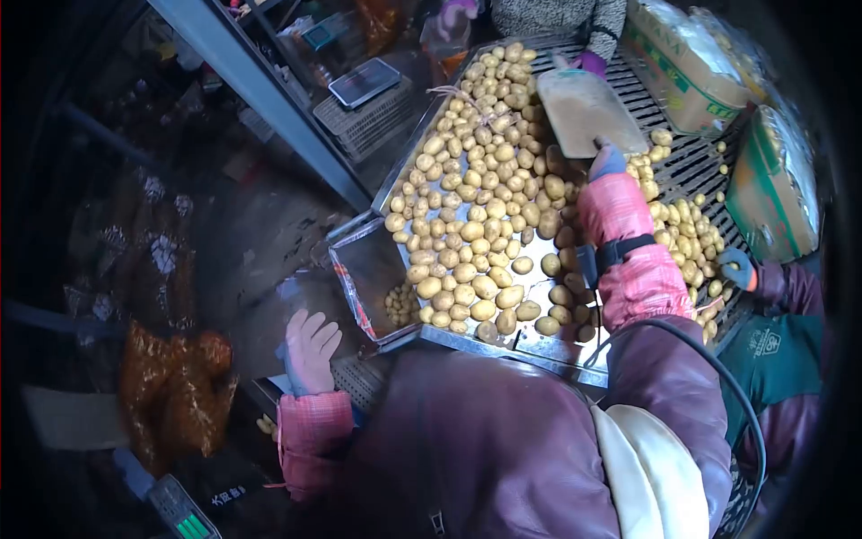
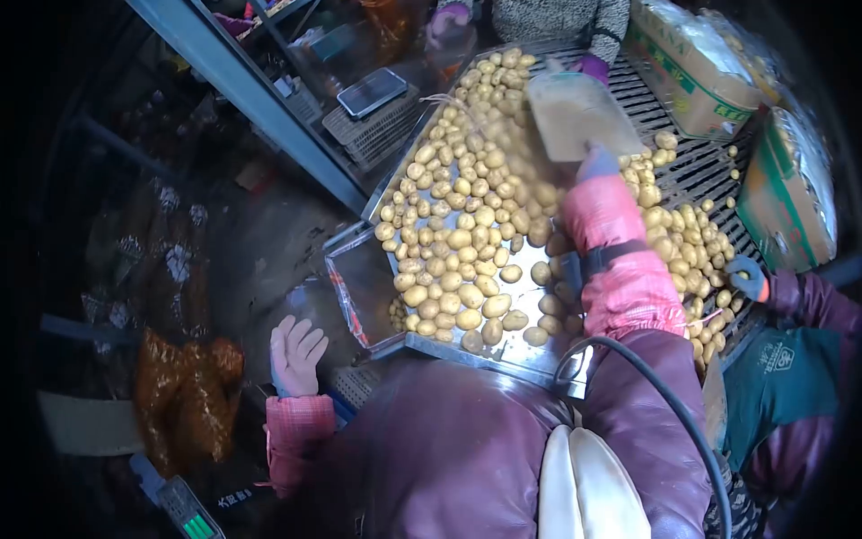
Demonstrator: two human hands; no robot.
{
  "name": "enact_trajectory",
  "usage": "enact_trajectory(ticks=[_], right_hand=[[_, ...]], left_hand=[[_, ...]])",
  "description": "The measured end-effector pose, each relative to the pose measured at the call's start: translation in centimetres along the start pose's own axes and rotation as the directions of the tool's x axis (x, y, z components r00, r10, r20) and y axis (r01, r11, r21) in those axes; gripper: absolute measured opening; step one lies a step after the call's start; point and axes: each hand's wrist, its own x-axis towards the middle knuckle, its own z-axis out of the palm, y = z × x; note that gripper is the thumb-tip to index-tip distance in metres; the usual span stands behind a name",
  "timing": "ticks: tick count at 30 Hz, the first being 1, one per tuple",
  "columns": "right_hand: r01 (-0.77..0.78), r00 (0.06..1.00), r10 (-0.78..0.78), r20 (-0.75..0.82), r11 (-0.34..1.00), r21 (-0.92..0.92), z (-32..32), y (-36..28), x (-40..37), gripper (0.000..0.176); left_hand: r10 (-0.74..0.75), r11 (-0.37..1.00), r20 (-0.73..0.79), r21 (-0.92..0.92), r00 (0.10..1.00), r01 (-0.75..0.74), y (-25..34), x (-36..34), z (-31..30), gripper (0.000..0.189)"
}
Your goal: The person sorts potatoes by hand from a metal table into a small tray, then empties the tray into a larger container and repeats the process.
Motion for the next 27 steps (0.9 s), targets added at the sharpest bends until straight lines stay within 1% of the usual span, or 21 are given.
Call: enact_trajectory(ticks=[2,3,4,5,6,8,9,12,13,14,16,17,18,19,20,21,22,24,25,26,27], right_hand=[[-0.05,0.997,0.057,0.045,0.989,-0.14,-2.4,-2.5,0.9,0.036],[-0.095,0.994,0.09,0.07,0.993,0.073,-1.5,-1.5,1.9,0.037],[-0.144,0.988,0.121,0.099,0.949,0.282,-0.6,-1.0,3.2,0.039],[-0.236,0.972,0.193,0.138,0.848,0.474,0.1,0.0,3.6,0.041],[-0.313,0.949,0.263,0.176,0.701,0.641,0.4,-0.1,3.6,0.043],[-0.46,0.837,0.448,0.314,0.265,0.847,-2.1,-7.5,0.7,0.046],[-0.471,0.848,0.39,0.36,0.241,0.849,-2.3,-8.0,-0.3,0.044],[-0.62,0.773,0.379,0.509,0.281,0.732,-4.0,-10.9,-5.0,0.038],[-0.54,0.84,0.25,0.481,0.463,0.703,-3.9,-10.6,-7.0,0.041],[-0.414,0.889,0.115,0.443,0.616,0.67,-3.9,-10.3,-8.9,0.045],[-0.544,0.789,0.147,0.597,0.62,0.565,-6.3,-15.1,-15.7,0.056],[-0.431,0.738,-0.058,0.673,0.727,0.535,-4.7,-10.4,-17.3,0.066],[-0.401,0.667,-0.07,0.742,0.805,0.436,-6.0,-11.9,-20.1,0.069],[-0.299,0.543,-0.042,0.839,0.924,0.24,-7.6,-13.1,-21.8,0.074],[0.153,0.547,-0.328,0.77,0.944,0.293,-7.8,-12.5,-23.2,0.084],[0.332,0.516,-0.301,0.802,0.933,0.137,-8.6,-13.4,-24.5,0.089],[0.499,0.49,-0.263,0.831,0.866,-0.019,-9.4,-14.4,-25.4,0.094],[0.525,0.5,-0.281,0.819,0.85,-0.029,-9.1,-13.7,-27.0,0.096],[0.539,0.503,-0.292,0.813,0.842,-0.032,-8.5,-13.3,-27.5,0.098],[0.569,0.534,-0.311,0.786,0.82,-0.062,-7.7,-13.1,-28.0,0.098],[0.598,0.563,-0.332,0.757,0.796,-0.095,-6.7,-13.1,-28.5,0.098]], left_hand=[[0.003,1.0,-0.009,0.014,1.0,-0.002,-0.7,0.2,0.8,0.058],[-0.011,1.0,-0.009,0.029,1.0,0.011,-0.6,0.2,1.6,0.057],[-0.026,0.999,-0.008,0.046,1.0,0.026,-0.6,0.3,2.2,0.055],[-0.01,0.995,0.017,0.099,1.0,0.009,-0.6,0.3,2.7,0.053],[-0.026,0.996,0.026,0.082,0.999,0.024,-0.5,0.5,2.9,0.053],[-0.072,0.997,0.048,0.046,0.996,0.07,-0.6,0.7,3.2,0.052],[-0.08,0.994,0.025,0.075,0.996,0.078,-0.3,0.6,3.9,0.052],[-0.082,0.993,0.018,0.086,0.996,0.081,0.0,0.8,3.8,0.051],[-0.101,0.991,0.026,0.087,0.995,0.098,-0.1,1.2,3.5,0.051],[-0.118,0.989,0.037,0.089,0.992,0.115,-0.3,1.7,3.0,0.051],[-0.148,0.985,0.066,0.099,0.987,0.141,-0.7,2.5,2.4,0.05],[-0.16,0.983,0.088,0.106,0.983,0.151,-0.9,3.0,2.3,0.05],[-0.173,0.98,0.108,0.113,0.979,0.161,-1.1,3.5,2.2,0.049],[-0.188,0.974,0.142,0.156,0.972,0.165,-1.0,3.8,2.4,0.048],[-0.201,0.966,0.178,0.198,0.963,0.165,-0.9,4.2,2.8,0.047],[-0.214,0.958,0.213,0.238,0.953,0.162,-0.8,4.6,2.8,0.046],[-0.176,0.916,0.263,0.398,0.949,0.06,-1.9,5.5,1.9,0.044],[-0.12,0.737,0.379,0.653,0.918,-0.173,-5.3,7.8,-0.4,0.041],[-0.129,0.819,0.487,0.544,0.864,-0.185,-5.5,7.4,0.1,0.039],[-0.136,0.792,0.49,0.576,0.861,-0.202,-7.4,7.3,-0.2,0.043],[-0.108,0.645,0.597,0.65,0.795,-0.402,-8.6,7.5,-0.6,0.047]])
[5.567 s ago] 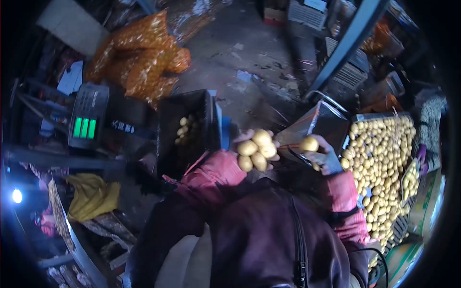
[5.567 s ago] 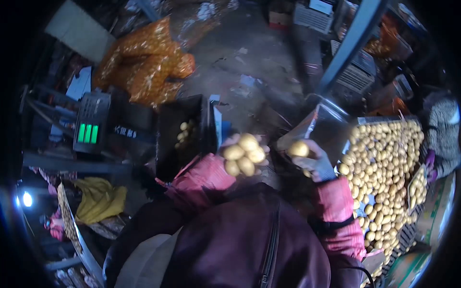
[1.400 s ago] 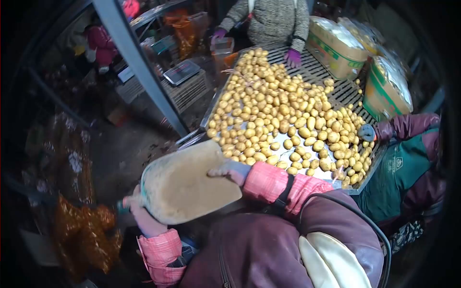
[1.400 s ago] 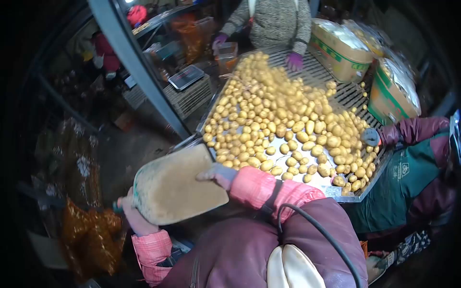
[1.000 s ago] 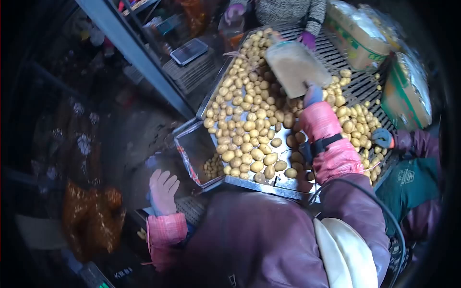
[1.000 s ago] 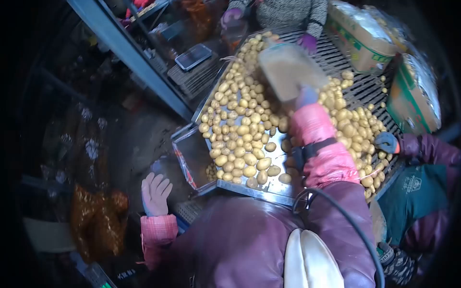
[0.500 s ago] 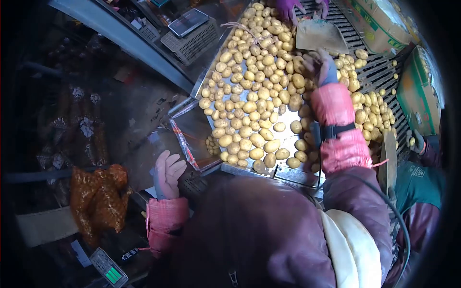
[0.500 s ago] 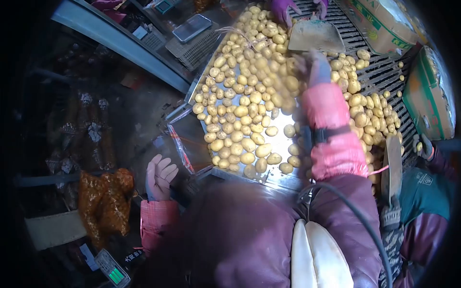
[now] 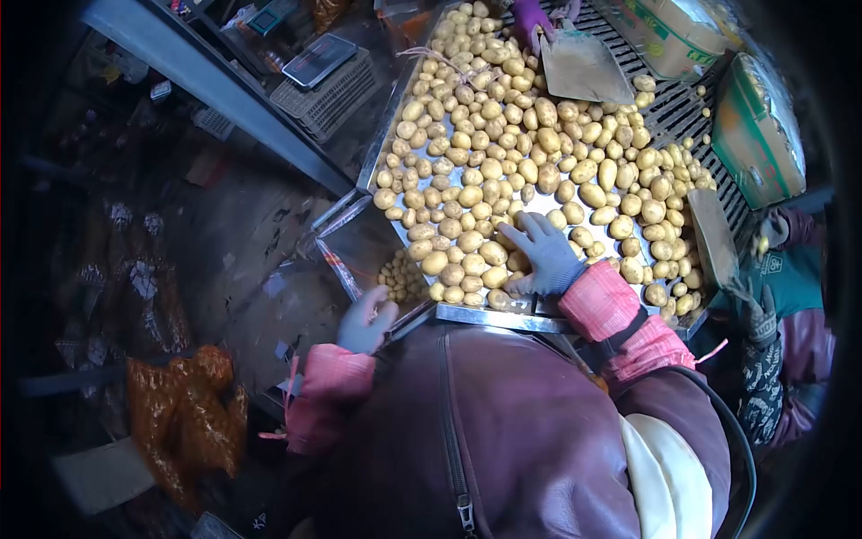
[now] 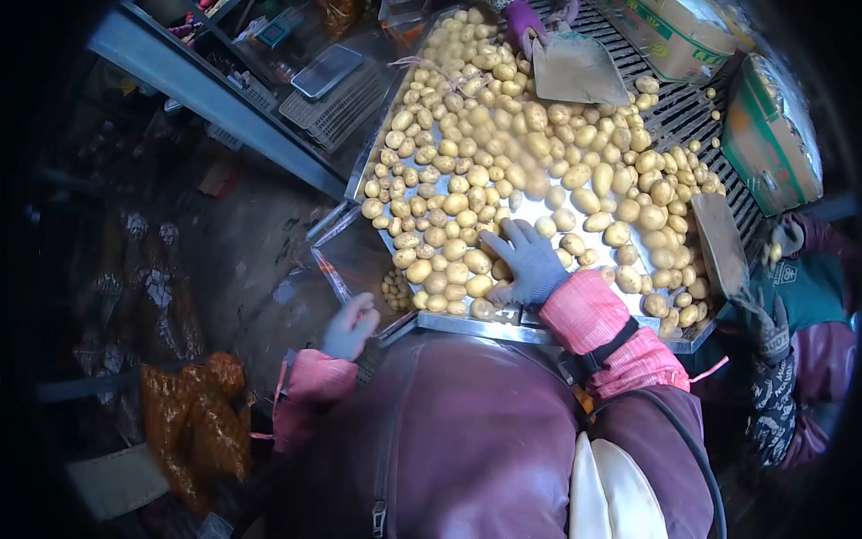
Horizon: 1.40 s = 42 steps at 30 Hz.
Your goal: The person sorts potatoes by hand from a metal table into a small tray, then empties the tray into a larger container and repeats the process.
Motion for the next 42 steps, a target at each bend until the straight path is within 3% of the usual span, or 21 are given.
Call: enact_trajectory(ticks=[1,4,6,7,8,13,15,17,18,19,21,22,25,27,29,31,33,34,35,42], right_hand=[[-0.002,0.999,0.0,-0.045,0.999,-0.051,0.9,-0.3,0.5,0.099],[0.023,1.0,-0.023,-0.012,1.0,-0.022,2.4,-1.1,2.4,0.103],[0.008,0.998,-0.001,0.064,0.995,-0.104,2.7,-2.5,3.7,0.105],[-0.001,1.0,0.004,0.029,0.996,-0.089,3.8,-2.6,4.3,0.105],[-0.001,1.0,0.001,0.0,0.99,-0.138,4.8,-2.8,4.9,0.104],[-0.056,0.998,0.065,0.025,0.964,-0.26,5.6,-5.8,8.8,0.092],[-0.104,0.993,0.111,0.039,0.982,-0.16,6.0,-7.7,10.4,0.079],[-0.05,0.998,0.047,-0.035,0.994,-0.097,7.8,-9.1,11.2,0.072],[0.022,0.995,-0.037,-0.092,0.988,-0.155,8.3,-9.7,11.3,0.07],[0.039,0.999,-0.042,-0.013,0.988,-0.148,8.1,-10.2,11.4,0.074],[0.173,0.972,-0.165,-0.17,0.984,0.037,8.8,-9.5,11.5,0.078],[0.161,0.969,-0.144,-0.2,0.984,0.072,8.3,-8.9,10.9,0.077],[0.063,0.957,-0.029,-0.288,0.992,0.109,3.9,-6.4,5.9,0.075],[-0.04,0.939,0.065,-0.339,0.996,0.081,1.3,-4.7,0.8,0.074],[-0.203,0.929,0.167,-0.331,0.976,-0.078,0.0,-1.4,-4.6,0.082],[-0.455,0.873,0.415,-0.258,0.882,-0.124,-1.7,0.4,-9.0,0.091],[-0.637,0.771,0.632,-0.083,0.766,-0.088,-3.5,0.8,-11.3,0.095],[-0.607,0.794,0.605,-0.053,0.787,-0.106,-2.9,1.6,-11.9,0.098],[-0.511,0.86,0.492,-0.138,0.833,-0.212,-1.3,2.5,-12.2,0.098],[-0.456,0.877,0.442,-0.19,0.889,-0.034,0.8,-0.2,-3.9,0.066]], left_hand=[[0.1,0.967,0.08,0.229,0.992,-0.115,-0.5,0.2,0.3,0.052],[0.109,0.817,0.38,0.493,0.919,-0.3,-0.9,1.0,1.4,0.057],[-0.067,0.827,0.489,0.515,0.87,-0.226,-2.4,1.4,2.2,0.049],[-0.16,0.827,0.536,0.531,0.829,-0.184,-3.5,1.1,2.7,0.046],[0.012,0.794,0.45,0.538,0.893,-0.282,-4.6,0.1,3.1,0.038],[0.028,0.745,0.534,0.552,0.845,-0.373,-5.0,0.1,3.4,0.034],[0.055,0.736,0.529,0.551,0.847,-0.393,-4.3,-0.1,3.3,0.033],[0.106,0.741,0.523,0.525,0.846,-0.418,-5.3,-0.4,3.4,0.032],[0.119,0.74,0.531,0.516,0.839,-0.432,-5.6,-0.3,3.4,0.032],[0.135,0.737,0.541,0.505,0.83,-0.449,-5.8,-0.2,3.4,0.033],[0.085,0.75,0.535,0.521,0.84,-0.408,-5.3,-0.1,3.1,0.033],[0.062,0.756,0.538,0.525,0.841,-0.391,-4.9,-0.2,3.0,0.033],[-0.026,0.726,0.577,0.572,0.816,-0.382,-4.8,0.3,3.1,0.033],[0.024,0.754,0.555,0.536,0.831,-0.38,-5.3,0.4,3.3,0.031],[0.051,0.772,0.533,0.516,0.845,-0.372,-5.7,0.2,3.3,0.03],[0.071,0.781,0.516,0.503,0.854,-0.369,-5.4,0.1,3.2,0.03],[0.058,0.777,0.524,0.511,0.85,-0.368,-5.2,0.1,3.1,0.032],[0.073,0.781,0.525,0.499,0.848,-0.376,-5.7,0.1,3.1,0.033],[0.088,0.783,0.526,0.488,0.846,-0.386,-6.1,0.2,3.1,0.034],[0.037,0.763,0.569,0.515,0.821,-0.391,-6.7,0.8,3.1,0.037]])
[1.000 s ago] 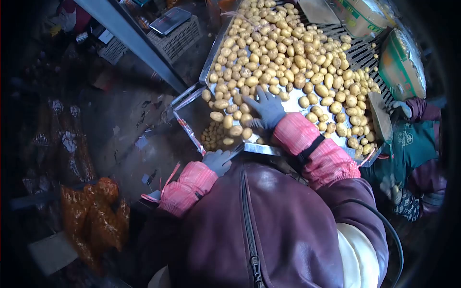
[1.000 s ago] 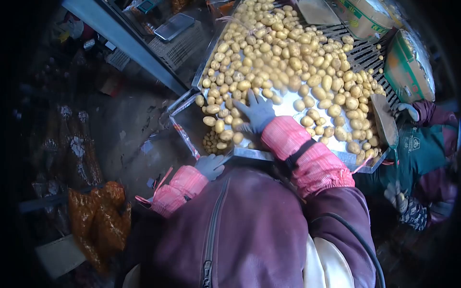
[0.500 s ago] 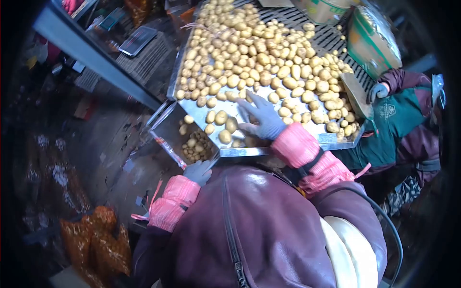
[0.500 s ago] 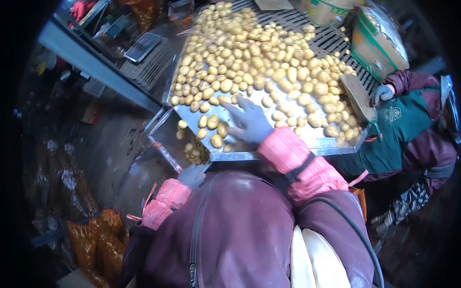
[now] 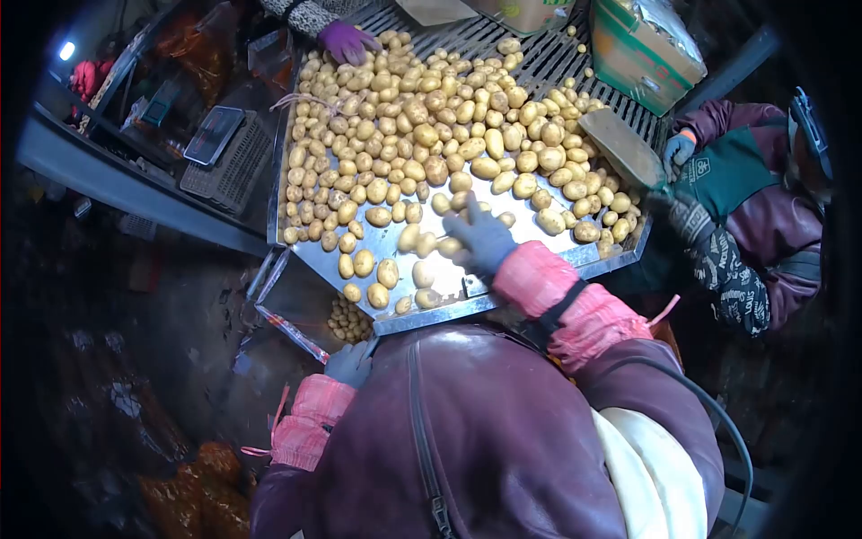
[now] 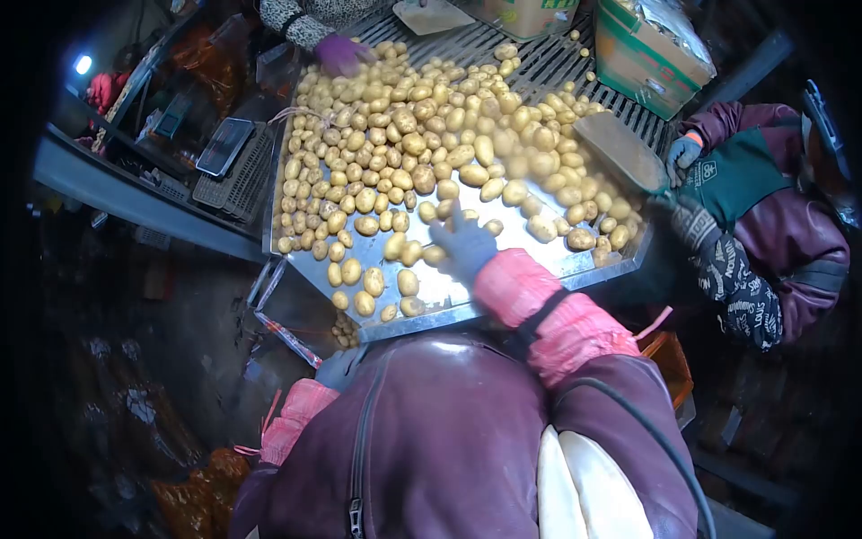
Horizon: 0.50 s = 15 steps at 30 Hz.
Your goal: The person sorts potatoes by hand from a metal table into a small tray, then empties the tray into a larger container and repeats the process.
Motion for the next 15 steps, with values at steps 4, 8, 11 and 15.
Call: enact_trajectory(ticks=[4,8,11,15], right_hand=[[0.133,0.988,-0.144,0.056,0.977,0.169,1.5,-2.7,2.8,0.067],[0.284,0.933,-0.221,-0.284,0.937,0.204,0.3,-1.7,5.0,0.05],[0.152,0.921,-0.212,-0.328,0.968,-0.2,-2.5,3.8,7.2,0.043],[-0.07,0.988,0.029,-0.152,0.96,-0.271,-0.4,8.7,8.8,0.045]], left_hand=[[0.003,1.0,-0.015,-0.022,1.0,-0.003,-0.2,0.0,0.2,0.038],[-0.011,1.0,-0.083,-0.011,0.997,0.01,0.1,-0.7,0.6,0.042],[-0.05,0.999,-0.124,0.011,0.991,0.052,0.9,-1.2,0.6,0.046],[-0.162,0.985,-0.081,-0.07,0.983,0.157,1.7,-0.4,-2.0,0.043]])
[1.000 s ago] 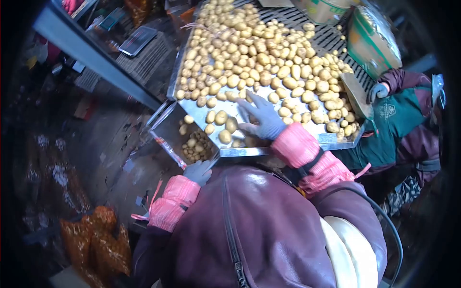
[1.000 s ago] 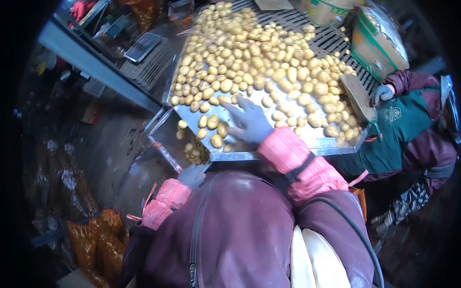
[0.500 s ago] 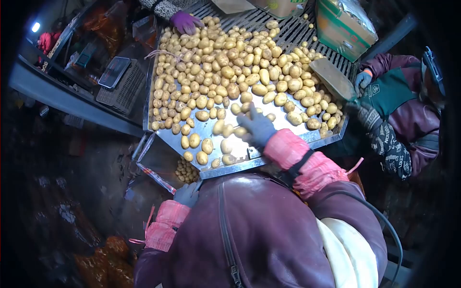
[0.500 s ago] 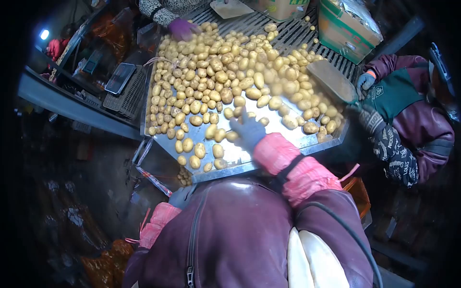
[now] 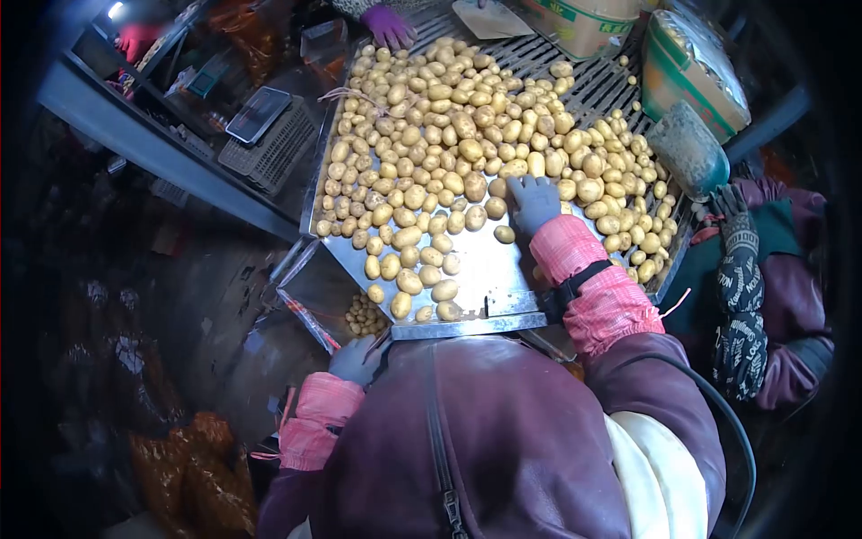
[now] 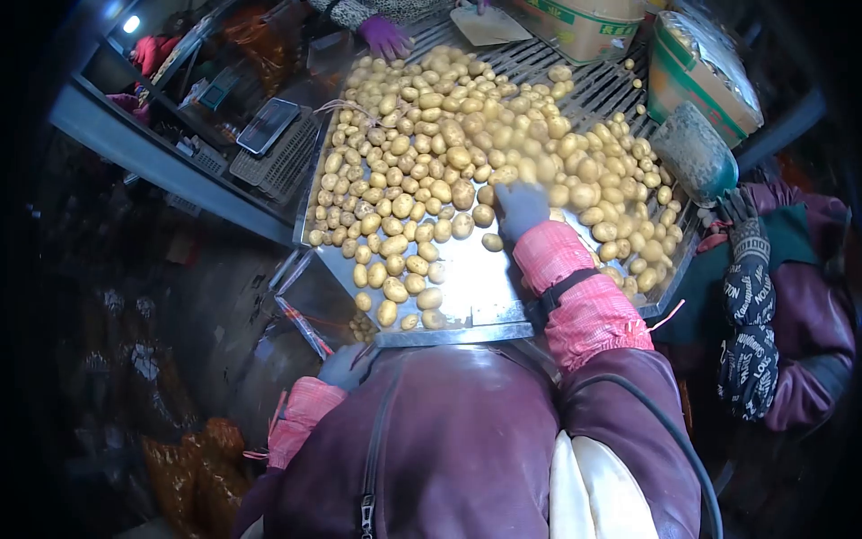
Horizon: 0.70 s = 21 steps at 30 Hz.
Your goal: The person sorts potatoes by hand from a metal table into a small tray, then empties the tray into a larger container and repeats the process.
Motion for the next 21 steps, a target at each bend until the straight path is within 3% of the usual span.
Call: enact_trajectory(ticks=[1,3,4,5,7,9,10,12,14,15,16,19,21], right_hand=[[0.015,0.998,-0.013,0.068,1.0,-0.021,-0.4,-0.1,-0.1,0.047],[-0.117,0.991,0.091,0.102,0.953,0.28,-1.6,-0.3,-1.0,0.046],[-0.176,0.983,0.134,0.129,0.891,0.419,-2.0,-0.4,-1.3,0.045],[-0.126,0.991,0.127,0.027,0.886,0.446,-1.4,-0.2,-1.5,0.055],[-0.248,0.969,0.164,0.186,0.651,0.717,-4.4,-2.7,-2.0,0.058],[-0.217,0.966,-0.024,0.257,0.462,0.86,-4.1,-4.8,-1.6,0.062],[-0.068,0.947,-0.279,0.159,0.31,0.948,-5.5,-6.1,-1.5,0.061],[0.089,0.944,-0.318,0.087,0.5,0.862,-6.4,-7.0,0.0,0.056],[0.313,0.949,-0.247,-0.194,0.786,0.533,-2.4,-5.7,3.1,0.048],[0.236,0.971,-0.235,-0.051,0.891,0.387,-1.7,-5.8,3.6,0.047],[0.172,0.977,-0.194,0.085,0.961,0.215,-1.0,-5.9,4.2,0.046],[0.168,0.98,-0.18,0.085,0.977,0.133,0.3,-7.6,3.6,0.045],[0.143,0.979,-0.185,0.081,0.919,0.368,0.7,-7.4,3.2,0.046]], left_hand=[[0.038,0.996,-0.128,-0.076,0.991,-0.048,0.7,0.3,-1.1,0.041],[0.084,0.965,-0.382,-0.199,0.92,-0.171,2.5,1.1,-3.6,0.038],[-0.03,0.882,-0.351,-0.45,0.936,-0.14,3.8,1.8,-5.0,0.037],[-0.136,0.735,-0.293,-0.67,0.946,-0.102,5.5,2.6,-6.6,0.036],[-0.251,0.391,-0.177,-0.918,0.952,-0.068,9.0,3.8,-9.1,0.034],[-0.285,0.083,-0.123,-0.991,0.951,-0.103,12.3,5.6,-10.7,0.032],[-0.215,-0.049,-0.128,-0.989,0.968,-0.141,13.3,6.4,-10.4,0.032],[-0.076,-0.314,-0.164,-0.932,0.984,-0.179,14.7,7.5,-10.2,0.033],[-0.214,-0.392,0.077,-0.92,0.974,-0.013,14.3,8.5,-10.2,0.034],[-0.271,-0.443,0.198,-0.895,0.942,0.061,13.9,8.9,-9.9,0.034],[-0.294,-0.441,0.219,-0.895,0.93,0.071,13.2,9.0,-9.6,0.033],[-0.359,-0.408,0.25,-0.909,0.899,0.09,12.1,8.8,-9.1,0.035],[-0.335,-0.247,0.133,-0.968,0.933,0.049,12.7,8.6,-9.1,0.038]])
